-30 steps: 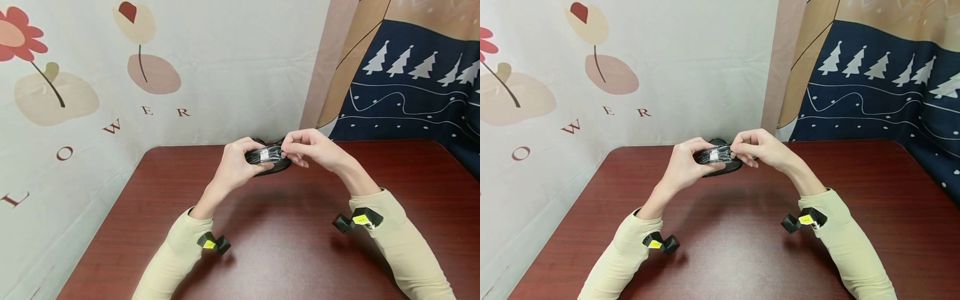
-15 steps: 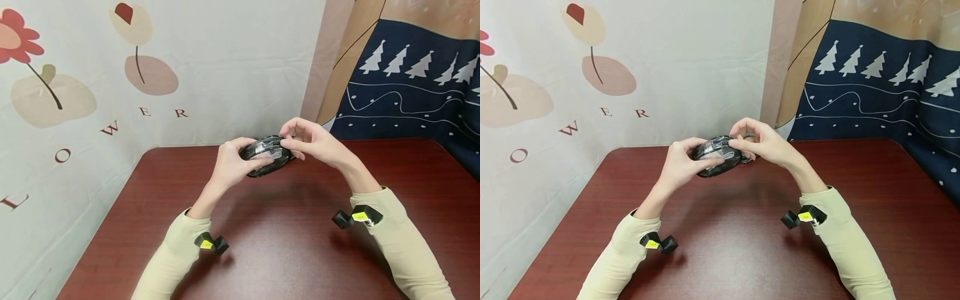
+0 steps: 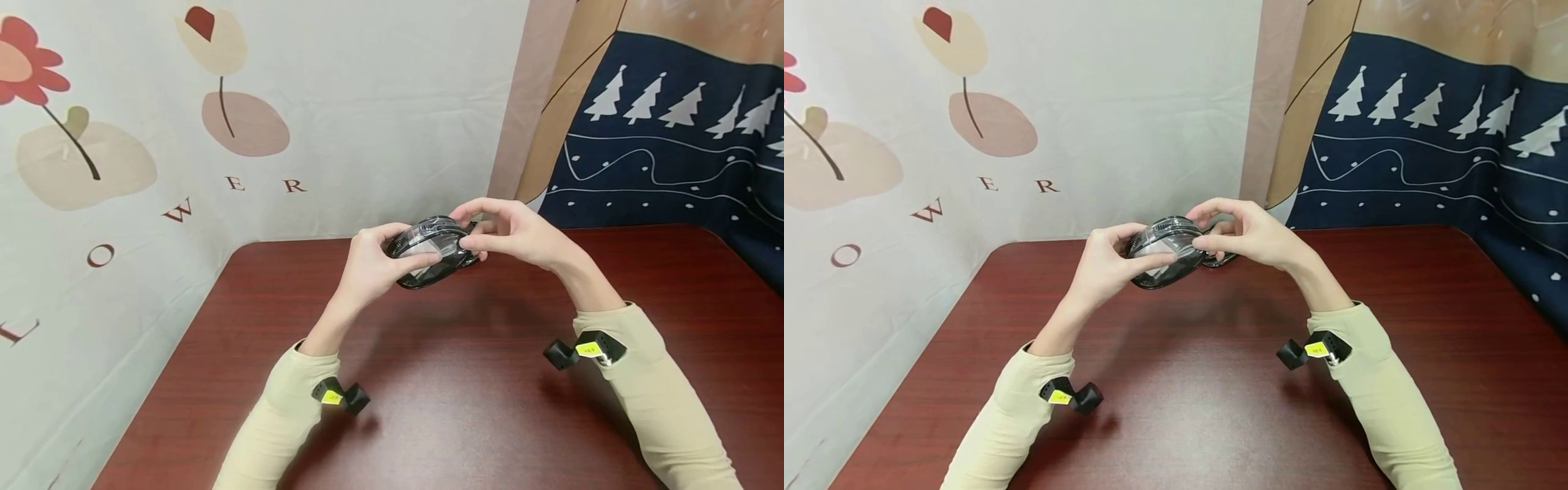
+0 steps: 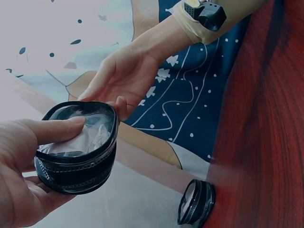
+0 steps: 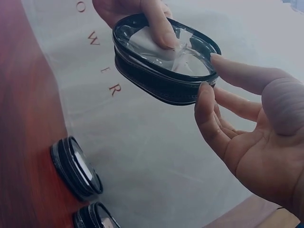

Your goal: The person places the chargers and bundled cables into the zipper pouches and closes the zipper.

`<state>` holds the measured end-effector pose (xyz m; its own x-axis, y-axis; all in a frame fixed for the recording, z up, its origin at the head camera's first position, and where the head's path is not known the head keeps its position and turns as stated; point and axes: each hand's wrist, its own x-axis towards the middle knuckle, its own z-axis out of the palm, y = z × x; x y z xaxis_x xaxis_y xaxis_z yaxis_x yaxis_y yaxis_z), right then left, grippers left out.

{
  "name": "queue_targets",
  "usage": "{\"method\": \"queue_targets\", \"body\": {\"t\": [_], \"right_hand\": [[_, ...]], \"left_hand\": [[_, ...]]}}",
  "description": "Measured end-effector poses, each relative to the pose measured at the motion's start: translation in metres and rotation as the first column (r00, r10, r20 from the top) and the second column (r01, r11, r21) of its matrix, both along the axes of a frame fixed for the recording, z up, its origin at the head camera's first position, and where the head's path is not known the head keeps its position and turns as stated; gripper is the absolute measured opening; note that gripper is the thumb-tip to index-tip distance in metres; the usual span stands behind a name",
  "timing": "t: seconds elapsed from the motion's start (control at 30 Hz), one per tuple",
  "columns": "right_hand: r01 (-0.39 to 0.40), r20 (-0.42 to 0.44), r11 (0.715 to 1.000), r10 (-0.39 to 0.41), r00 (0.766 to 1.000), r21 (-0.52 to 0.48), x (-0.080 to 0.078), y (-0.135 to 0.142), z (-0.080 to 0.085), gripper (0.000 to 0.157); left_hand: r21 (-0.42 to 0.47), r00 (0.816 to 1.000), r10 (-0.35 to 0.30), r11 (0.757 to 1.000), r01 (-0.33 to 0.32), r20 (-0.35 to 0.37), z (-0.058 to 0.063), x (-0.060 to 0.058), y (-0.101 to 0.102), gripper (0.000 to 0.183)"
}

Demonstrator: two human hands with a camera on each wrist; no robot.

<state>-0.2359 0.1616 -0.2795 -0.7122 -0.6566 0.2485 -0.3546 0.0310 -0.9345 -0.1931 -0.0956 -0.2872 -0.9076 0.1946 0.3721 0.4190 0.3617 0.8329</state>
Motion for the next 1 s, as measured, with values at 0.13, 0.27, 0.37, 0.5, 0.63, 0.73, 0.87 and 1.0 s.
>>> {"method": "queue_targets", "body": {"t": [0.13,0.27,0.37,0.5,0.63,0.73,0.87,1.0], "right_hand": [[-0.013,0.002,0.999,0.013,1.000,0.030,-0.001,0.000,-0.001,0.038],[0.003,-0.009,0.999,-0.002,1.000,0.053,-0.002,-0.001,-0.001,0.037],[0.040,-0.023,0.998,-0.039,0.999,0.052,-0.002,-0.003,-0.001,0.032],[0.084,-0.021,0.996,-0.083,0.996,0.032,-0.001,-0.007,-0.002,0.028],[0.129,-0.020,0.991,-0.129,0.991,0.024,-0.001,-0.011,-0.002,0.026],[0.176,-0.048,0.984,-0.174,0.984,0.028,-0.002,-0.012,-0.003,0.027],[0.256,-0.084,0.966,-0.251,0.964,0.047,-0.004,-0.010,-0.003,0.029],[0.305,-0.077,0.951,-0.301,0.950,0.047,-0.005,-0.009,-0.002,0.030]], "left_hand": [[0.015,1.000,-0.017,1.000,0.017,0.026,0.000,0.000,-0.002,0.028],[0.035,0.998,-0.036,0.999,0.034,0.051,0.000,0.000,-0.003,0.029],[0.050,0.996,-0.058,0.997,0.054,0.068,0.000,-0.001,-0.004,0.029],[0.086,0.988,-0.093,0.993,0.083,0.119,0.000,-0.003,-0.006,0.030],[0.121,0.977,-0.128,0.987,0.108,0.171,0.002,-0.004,-0.008,0.030],[0.128,0.973,-0.136,0.985,0.113,0.185,0.004,-0.006,-0.010,0.032],[0.114,0.973,-0.119,0.989,0.098,0.198,0.007,-0.008,-0.016,0.037],[0.102,0.964,-0.115,0.990,0.093,0.239,0.009,-0.011,-0.023,0.040]]}}
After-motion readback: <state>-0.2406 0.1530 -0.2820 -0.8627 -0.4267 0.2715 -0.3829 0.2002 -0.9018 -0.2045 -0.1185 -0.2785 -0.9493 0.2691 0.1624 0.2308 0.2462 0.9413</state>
